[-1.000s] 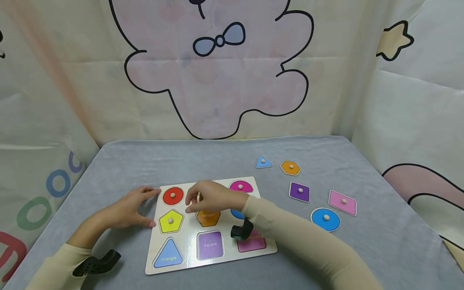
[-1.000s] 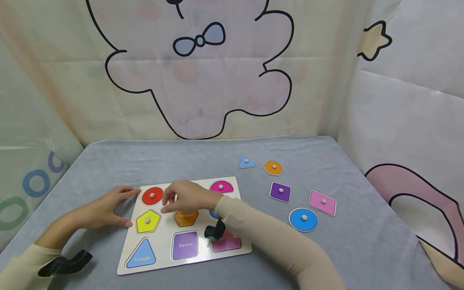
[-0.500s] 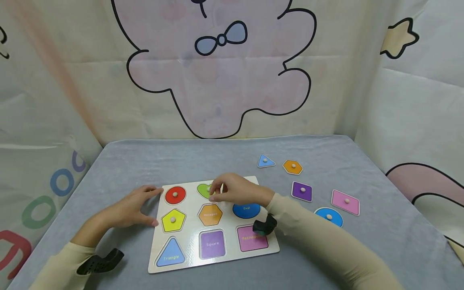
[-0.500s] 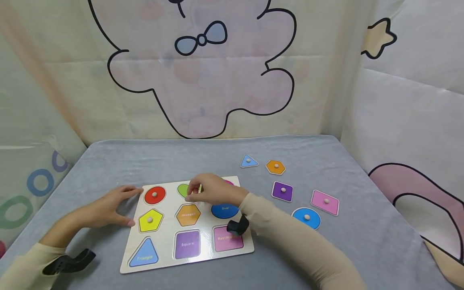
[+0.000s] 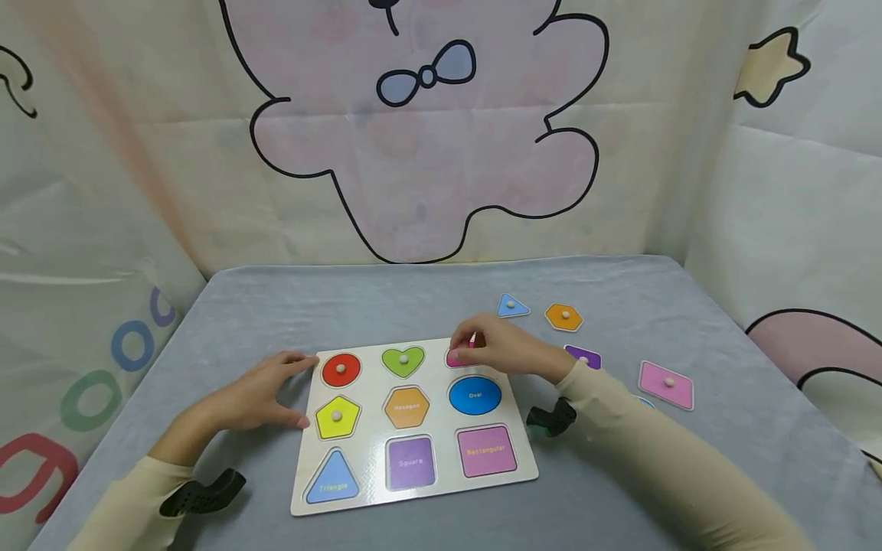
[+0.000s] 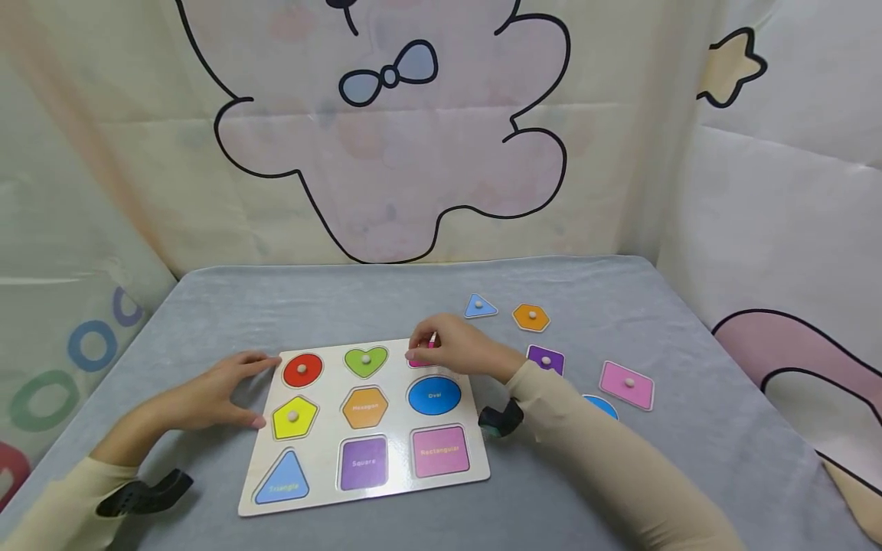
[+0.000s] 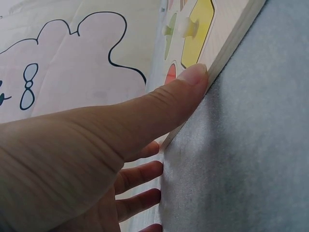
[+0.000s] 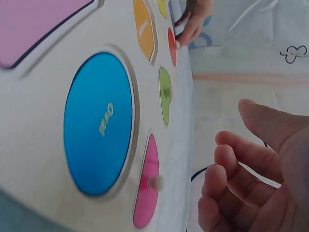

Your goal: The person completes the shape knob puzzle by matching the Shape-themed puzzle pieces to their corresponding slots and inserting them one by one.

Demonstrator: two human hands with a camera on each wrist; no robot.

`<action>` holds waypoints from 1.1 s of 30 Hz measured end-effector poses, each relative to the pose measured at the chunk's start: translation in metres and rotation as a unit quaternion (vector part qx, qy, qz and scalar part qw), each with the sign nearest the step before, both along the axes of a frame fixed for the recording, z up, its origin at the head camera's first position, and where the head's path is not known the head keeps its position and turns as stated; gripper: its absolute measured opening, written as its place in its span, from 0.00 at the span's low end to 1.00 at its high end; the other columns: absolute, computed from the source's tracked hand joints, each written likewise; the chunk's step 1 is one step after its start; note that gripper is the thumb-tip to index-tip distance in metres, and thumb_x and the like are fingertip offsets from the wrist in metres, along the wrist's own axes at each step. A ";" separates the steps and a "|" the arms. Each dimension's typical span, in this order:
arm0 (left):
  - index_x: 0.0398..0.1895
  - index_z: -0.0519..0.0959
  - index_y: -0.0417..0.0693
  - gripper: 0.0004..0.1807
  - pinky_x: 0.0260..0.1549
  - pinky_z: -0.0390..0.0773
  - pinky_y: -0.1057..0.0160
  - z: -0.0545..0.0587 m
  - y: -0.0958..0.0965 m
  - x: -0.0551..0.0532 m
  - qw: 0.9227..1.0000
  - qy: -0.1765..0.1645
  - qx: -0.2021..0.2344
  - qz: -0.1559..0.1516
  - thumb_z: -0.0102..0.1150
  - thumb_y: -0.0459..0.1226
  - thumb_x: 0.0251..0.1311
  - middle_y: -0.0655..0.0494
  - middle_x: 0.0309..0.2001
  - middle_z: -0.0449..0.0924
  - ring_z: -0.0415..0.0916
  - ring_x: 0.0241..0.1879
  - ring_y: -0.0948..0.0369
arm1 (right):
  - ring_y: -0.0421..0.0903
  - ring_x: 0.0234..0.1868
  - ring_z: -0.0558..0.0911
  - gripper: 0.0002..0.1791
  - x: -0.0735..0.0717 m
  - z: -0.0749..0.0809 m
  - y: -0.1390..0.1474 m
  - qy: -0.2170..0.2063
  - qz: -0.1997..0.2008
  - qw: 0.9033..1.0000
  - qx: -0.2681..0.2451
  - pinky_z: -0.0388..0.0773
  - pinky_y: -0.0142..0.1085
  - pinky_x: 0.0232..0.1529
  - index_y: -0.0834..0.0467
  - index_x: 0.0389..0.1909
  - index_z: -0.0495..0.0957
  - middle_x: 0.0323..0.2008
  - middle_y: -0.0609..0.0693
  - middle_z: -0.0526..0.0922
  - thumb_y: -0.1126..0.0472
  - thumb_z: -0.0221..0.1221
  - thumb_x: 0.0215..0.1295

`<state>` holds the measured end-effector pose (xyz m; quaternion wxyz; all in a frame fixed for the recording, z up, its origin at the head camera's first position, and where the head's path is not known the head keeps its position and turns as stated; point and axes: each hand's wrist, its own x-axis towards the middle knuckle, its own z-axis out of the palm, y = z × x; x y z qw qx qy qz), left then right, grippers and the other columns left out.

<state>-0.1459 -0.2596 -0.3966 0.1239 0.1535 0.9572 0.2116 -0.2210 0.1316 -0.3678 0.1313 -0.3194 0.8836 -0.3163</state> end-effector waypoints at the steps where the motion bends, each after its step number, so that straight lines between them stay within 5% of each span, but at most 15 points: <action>1: 0.75 0.64 0.42 0.58 0.61 0.70 0.31 0.000 0.000 0.000 1.000 0.000 0.001 -0.002 0.81 0.53 0.41 0.32 0.70 0.63 0.62 0.66 0.35 | 0.44 0.35 0.77 0.09 0.000 0.001 0.004 -0.002 -0.008 1.000 0.001 0.79 0.31 0.34 0.53 0.43 0.86 0.38 0.48 0.83 0.54 0.65 0.68; 21: 0.75 0.64 0.41 0.57 0.62 0.68 0.30 0.000 0.002 -0.004 1.000 -0.003 0.007 -0.010 0.80 0.53 0.43 0.32 0.70 0.63 0.61 0.67 0.35 | 0.43 0.26 0.73 0.08 -0.026 0.002 0.071 0.071 -0.061 0.996 -0.003 0.71 0.30 0.26 0.60 0.41 0.87 0.32 0.50 0.84 0.59 0.64 0.68; 33: 0.75 0.64 0.39 0.56 0.63 0.67 0.29 0.002 0.001 -0.003 1.000 -0.002 0.008 -0.011 0.81 0.52 0.43 0.31 0.70 0.62 0.61 0.67 0.34 | 0.45 0.33 0.75 0.11 -0.040 -0.006 0.105 0.071 -0.099 0.992 0.013 0.74 0.32 0.34 0.61 0.43 0.86 0.35 0.52 0.85 0.57 0.62 0.71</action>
